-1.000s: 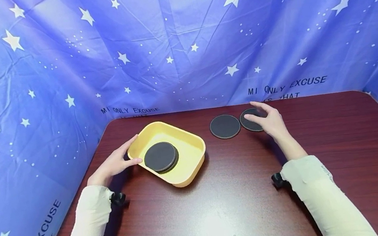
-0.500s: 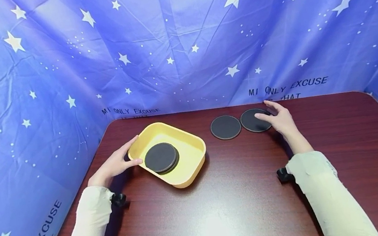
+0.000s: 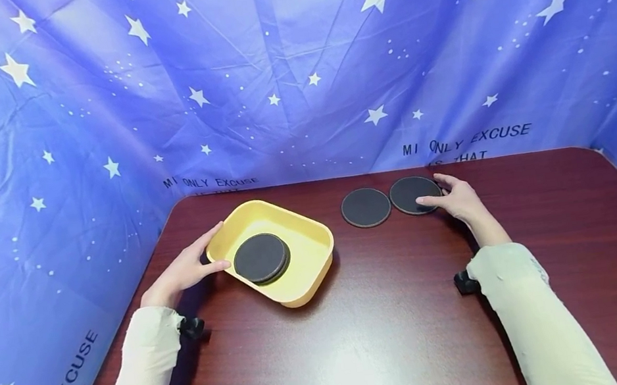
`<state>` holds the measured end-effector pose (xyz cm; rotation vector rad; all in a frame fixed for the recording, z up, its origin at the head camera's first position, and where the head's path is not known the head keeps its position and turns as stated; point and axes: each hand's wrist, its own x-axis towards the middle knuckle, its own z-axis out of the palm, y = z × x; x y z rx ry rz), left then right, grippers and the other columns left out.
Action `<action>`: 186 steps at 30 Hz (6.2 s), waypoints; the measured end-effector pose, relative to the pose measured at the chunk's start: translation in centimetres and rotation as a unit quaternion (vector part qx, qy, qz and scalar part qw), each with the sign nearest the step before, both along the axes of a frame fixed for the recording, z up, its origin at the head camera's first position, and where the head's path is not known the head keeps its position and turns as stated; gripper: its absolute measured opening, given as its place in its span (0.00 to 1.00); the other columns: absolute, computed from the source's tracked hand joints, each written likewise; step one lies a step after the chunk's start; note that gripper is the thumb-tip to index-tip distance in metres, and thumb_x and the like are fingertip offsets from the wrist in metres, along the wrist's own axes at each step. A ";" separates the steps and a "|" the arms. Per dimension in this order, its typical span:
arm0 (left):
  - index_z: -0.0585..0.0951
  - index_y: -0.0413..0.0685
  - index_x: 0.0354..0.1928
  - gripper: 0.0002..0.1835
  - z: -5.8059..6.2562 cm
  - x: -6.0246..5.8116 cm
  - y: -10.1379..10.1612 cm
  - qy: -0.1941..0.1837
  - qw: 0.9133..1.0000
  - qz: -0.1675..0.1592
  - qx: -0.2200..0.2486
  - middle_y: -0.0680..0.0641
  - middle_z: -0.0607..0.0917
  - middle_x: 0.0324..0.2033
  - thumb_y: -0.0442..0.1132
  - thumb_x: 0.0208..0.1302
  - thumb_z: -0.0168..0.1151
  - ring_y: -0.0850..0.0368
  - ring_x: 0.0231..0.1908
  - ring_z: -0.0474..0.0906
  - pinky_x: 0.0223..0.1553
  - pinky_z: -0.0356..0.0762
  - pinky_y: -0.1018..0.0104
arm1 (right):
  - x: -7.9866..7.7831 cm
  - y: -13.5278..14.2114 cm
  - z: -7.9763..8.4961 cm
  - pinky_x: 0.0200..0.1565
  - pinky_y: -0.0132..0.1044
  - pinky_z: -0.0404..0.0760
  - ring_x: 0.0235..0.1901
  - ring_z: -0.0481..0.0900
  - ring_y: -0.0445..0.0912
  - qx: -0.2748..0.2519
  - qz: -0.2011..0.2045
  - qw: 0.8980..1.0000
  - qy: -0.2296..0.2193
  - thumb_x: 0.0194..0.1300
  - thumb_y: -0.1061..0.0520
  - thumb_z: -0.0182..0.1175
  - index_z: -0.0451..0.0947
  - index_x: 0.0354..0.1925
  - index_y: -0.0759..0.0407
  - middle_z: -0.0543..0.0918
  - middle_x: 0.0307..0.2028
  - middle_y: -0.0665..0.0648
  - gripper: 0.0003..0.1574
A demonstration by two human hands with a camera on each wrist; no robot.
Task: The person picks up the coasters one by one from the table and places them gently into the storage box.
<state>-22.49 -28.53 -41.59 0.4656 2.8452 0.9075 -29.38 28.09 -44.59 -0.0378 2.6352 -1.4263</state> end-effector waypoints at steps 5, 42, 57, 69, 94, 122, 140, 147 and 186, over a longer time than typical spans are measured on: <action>0.53 0.49 0.79 0.52 0.1 0.1 -0.1 0.001 1.000 0.002 -0.001 0.42 0.58 0.77 0.52 0.59 0.72 0.41 0.77 0.51 0.77 0.51 0.43 | -0.3 -0.1 0.2 0.71 0.61 0.60 0.73 0.54 0.71 0.037 0.028 0.999 0.005 0.65 0.49 0.66 0.44 0.77 0.69 0.50 0.75 0.77 0.58; 0.54 0.48 0.79 0.51 0.1 0.0 0.0 0.007 1.000 -0.006 -0.003 0.41 0.57 0.77 0.51 0.60 0.72 0.39 0.77 0.50 0.77 0.50 0.43 | -0.1 -0.5 0.5 0.31 0.28 0.78 0.37 0.81 0.39 0.079 -0.041 0.993 0.072 0.60 0.60 0.69 0.59 0.72 0.71 0.74 0.59 0.79 0.47; 0.54 0.47 0.79 0.51 0.0 0.0 0.1 0.009 1.000 -0.008 -0.001 0.40 0.58 0.77 0.51 0.60 0.71 0.39 0.77 0.51 0.77 0.51 0.43 | 1.3 -0.1 1.0 0.34 0.26 0.86 0.29 0.84 0.32 -0.285 -0.084 0.955 0.013 0.61 0.74 0.62 0.73 0.64 0.62 0.80 0.35 0.39 0.33; 0.53 0.48 0.79 0.51 0.0 0.0 0.0 0.012 1.000 -0.008 -0.006 0.40 0.58 0.77 0.51 0.60 0.71 0.39 0.77 0.51 0.77 0.51 0.43 | 2.2 -0.5 2.4 0.32 0.27 0.86 0.28 0.85 0.32 -0.367 -0.101 0.925 0.023 0.60 0.74 0.64 0.84 0.55 0.52 0.86 0.31 0.38 0.28; 0.53 0.48 0.79 0.52 0.1 -0.1 0.0 0.006 1.000 -0.007 -0.002 0.40 0.57 0.77 0.51 0.59 0.71 0.40 0.77 0.51 0.77 0.51 0.42 | 3.6 -4.2 4.4 0.36 0.26 0.85 0.31 0.86 0.31 -0.343 -0.048 0.938 0.014 0.61 0.71 0.66 0.86 0.53 0.50 0.88 0.33 0.36 0.25; 0.53 0.49 0.79 0.51 -0.2 -0.3 -0.1 0.010 1.000 -0.009 -0.009 0.41 0.57 0.78 0.50 0.60 0.71 0.41 0.77 0.51 0.77 0.51 0.43 | 4.0 -11.2 6.8 0.38 0.24 0.85 0.33 0.83 0.29 -0.298 0.005 0.955 0.009 0.63 0.69 0.65 0.70 0.67 0.68 0.86 0.36 0.36 0.35; 0.53 0.48 0.79 0.51 -0.1 -0.3 -0.1 0.011 1.000 -0.009 -0.012 0.41 0.57 0.77 0.50 0.60 0.71 0.41 0.77 0.52 0.77 0.51 0.44 | 3.9 -15.5 6.7 0.41 0.27 0.86 0.35 0.84 0.29 -0.259 0.048 0.965 0.004 0.65 0.69 0.62 0.70 0.67 0.70 0.86 0.43 0.41 0.32; 0.53 0.49 0.79 0.51 0.1 -0.3 -0.1 0.010 1.000 -0.005 -0.013 0.42 0.57 0.78 0.51 0.60 0.71 0.41 0.77 0.52 0.77 0.52 0.44 | 4.1 -17.5 6.6 0.41 0.28 0.86 0.34 0.83 0.29 -0.237 0.057 0.970 -0.012 0.66 0.67 0.62 0.72 0.67 0.65 0.83 0.55 0.57 0.31; 0.55 0.48 0.78 0.51 -0.5 -0.3 -0.2 0.026 1.000 0.002 -0.001 0.40 0.60 0.76 0.50 0.59 0.72 0.40 0.76 0.54 0.76 0.53 0.43 | 4.8 -25.7 4.7 0.52 0.46 0.86 0.43 0.83 0.44 -0.199 0.109 0.973 -0.035 0.65 0.72 0.59 0.75 0.62 0.68 0.78 0.60 0.71 0.27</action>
